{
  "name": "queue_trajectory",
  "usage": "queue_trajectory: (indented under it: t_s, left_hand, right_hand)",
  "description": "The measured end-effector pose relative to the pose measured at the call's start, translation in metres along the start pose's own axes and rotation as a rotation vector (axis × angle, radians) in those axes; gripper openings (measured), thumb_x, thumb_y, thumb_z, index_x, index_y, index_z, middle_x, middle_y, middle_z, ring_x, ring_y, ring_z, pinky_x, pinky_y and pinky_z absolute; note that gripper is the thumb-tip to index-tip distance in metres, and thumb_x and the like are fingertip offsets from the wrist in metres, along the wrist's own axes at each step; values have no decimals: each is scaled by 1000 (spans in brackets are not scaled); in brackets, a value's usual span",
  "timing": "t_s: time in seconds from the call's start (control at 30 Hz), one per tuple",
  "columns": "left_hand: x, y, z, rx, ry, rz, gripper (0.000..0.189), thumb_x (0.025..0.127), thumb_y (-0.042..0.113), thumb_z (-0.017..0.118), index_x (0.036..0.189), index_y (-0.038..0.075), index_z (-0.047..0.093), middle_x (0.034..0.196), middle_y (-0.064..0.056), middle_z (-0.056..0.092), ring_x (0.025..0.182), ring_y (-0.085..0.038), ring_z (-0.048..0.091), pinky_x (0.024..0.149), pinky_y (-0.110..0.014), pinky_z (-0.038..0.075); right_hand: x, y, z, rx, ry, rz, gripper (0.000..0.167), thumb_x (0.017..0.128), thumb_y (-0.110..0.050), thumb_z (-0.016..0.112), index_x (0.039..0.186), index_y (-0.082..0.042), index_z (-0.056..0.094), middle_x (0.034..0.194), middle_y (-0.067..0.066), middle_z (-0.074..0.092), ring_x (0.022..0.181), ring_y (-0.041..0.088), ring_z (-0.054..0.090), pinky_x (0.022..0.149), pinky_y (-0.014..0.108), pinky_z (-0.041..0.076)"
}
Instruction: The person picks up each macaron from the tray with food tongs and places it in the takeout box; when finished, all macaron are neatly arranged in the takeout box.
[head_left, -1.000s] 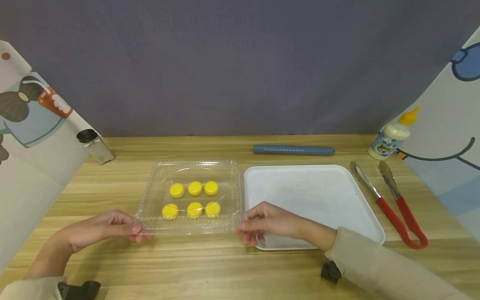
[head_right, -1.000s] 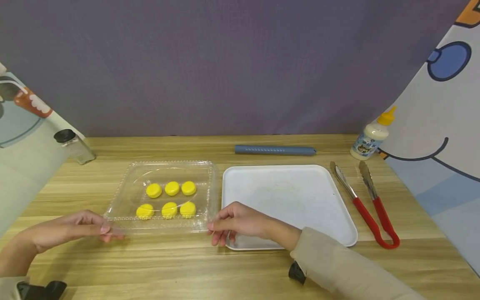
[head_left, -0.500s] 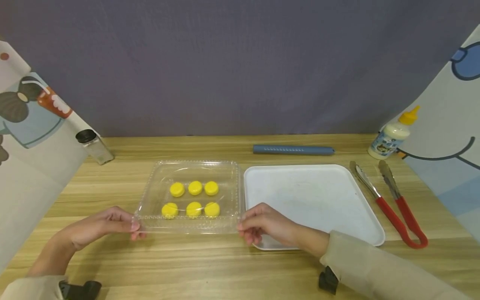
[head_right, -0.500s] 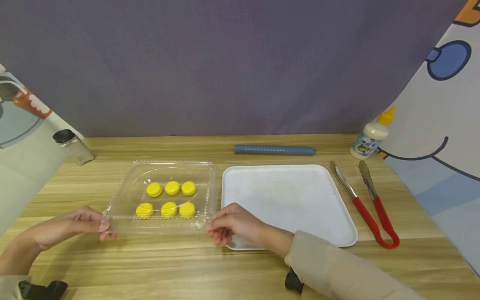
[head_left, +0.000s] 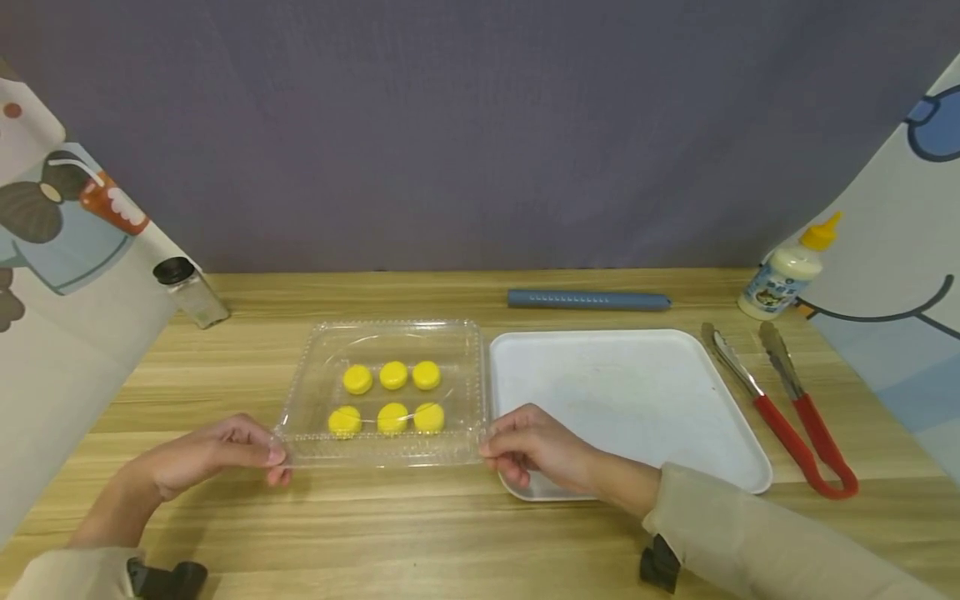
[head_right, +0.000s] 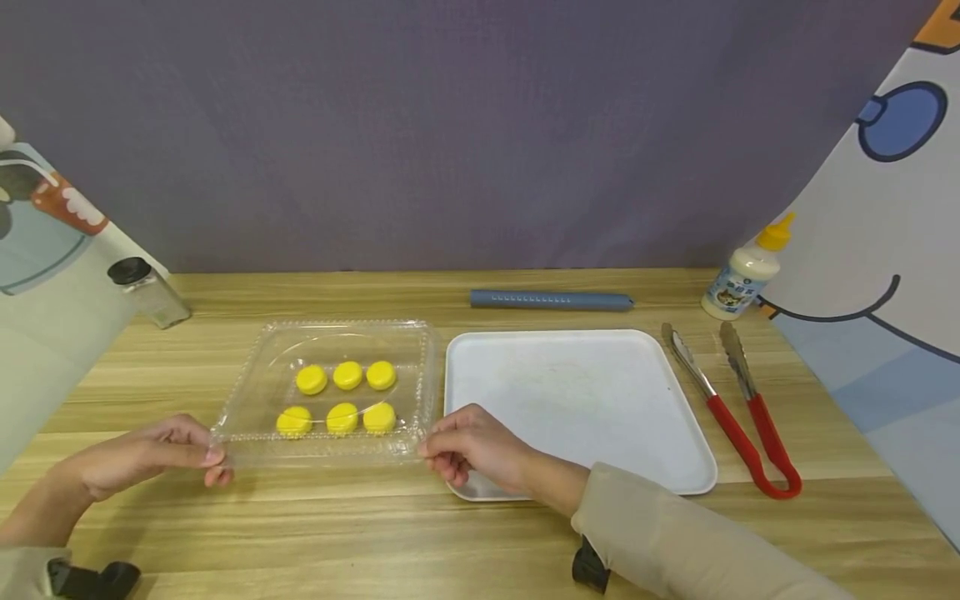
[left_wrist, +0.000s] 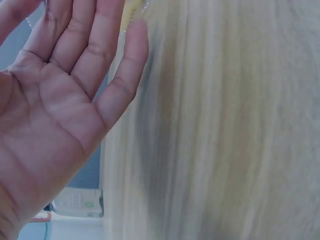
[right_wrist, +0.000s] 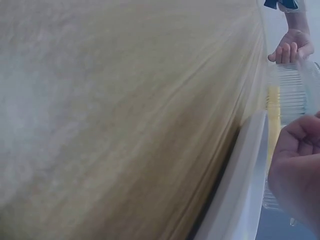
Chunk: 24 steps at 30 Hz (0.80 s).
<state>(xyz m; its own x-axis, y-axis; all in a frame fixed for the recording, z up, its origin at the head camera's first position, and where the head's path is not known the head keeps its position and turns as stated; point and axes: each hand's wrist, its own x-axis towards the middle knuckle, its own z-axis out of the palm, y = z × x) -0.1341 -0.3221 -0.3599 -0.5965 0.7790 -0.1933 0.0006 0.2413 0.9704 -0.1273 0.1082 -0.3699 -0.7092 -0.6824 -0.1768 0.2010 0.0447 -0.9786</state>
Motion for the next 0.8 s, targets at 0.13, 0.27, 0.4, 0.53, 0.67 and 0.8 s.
queue_trajectory:
  t_s: [0.13, 0.27, 0.4, 0.53, 0.67, 0.8]
  left_hand:
    - [-2, 3, -3, 8, -7, -61, 32, 106, 3, 40, 101, -1, 71, 111, -11, 74, 110, -22, 67, 94, -25, 45]
    - [-5, 8, -4, 12, -5, -119, 34, 108, 7, 39, 112, -1, 72, 121, -15, 72, 116, -17, 65, 93, -23, 46]
    - [-8, 10, -3, 14, -5, -135, 35, 109, 9, 38, 114, -2, 71, 124, -12, 71, 115, -16, 65, 93, -26, 49]
    - [-9, 8, -4, 24, -5, -125, 35, 110, 9, 38, 120, -2, 69, 123, -8, 71, 113, -14, 65, 92, -26, 51]
    - [-9, 9, -5, 14, -16, -130, 35, 110, 10, 37, 122, -7, 66, 121, -9, 71, 113, -14, 65, 93, -25, 51]
    - [-9, 10, -5, 4, -15, -158, 36, 110, 12, 38, 126, -10, 62, 122, -9, 70, 113, -14, 65, 93, -25, 50]
  right_hand:
    - [-2, 2, -1, 8, -49, -8, 26, 97, -7, 56, 72, -5, 58, 58, -7, 53, 51, 3, 46, 52, 17, 40]
    - [-3, 0, -2, -43, -127, -14, 31, 100, -10, 55, 80, 14, 53, 62, -4, 56, 55, 5, 49, 55, 18, 43]
    - [-2, -4, -5, -129, -139, 7, 37, 102, -13, 55, 87, 21, 52, 63, -2, 55, 55, 6, 49, 55, 19, 43]
    - [-2, -8, -8, -213, -119, 25, 36, 103, -16, 55, 86, 16, 56, 63, -1, 56, 56, 7, 49, 56, 20, 43]
    - [-2, -10, -10, -270, -112, 21, 35, 103, -18, 57, 84, 10, 59, 64, -1, 58, 57, 8, 50, 57, 20, 43]
    - [-3, -11, -13, -313, -127, 13, 34, 105, -21, 56, 87, 7, 61, 66, -1, 59, 60, 10, 51, 57, 21, 42]
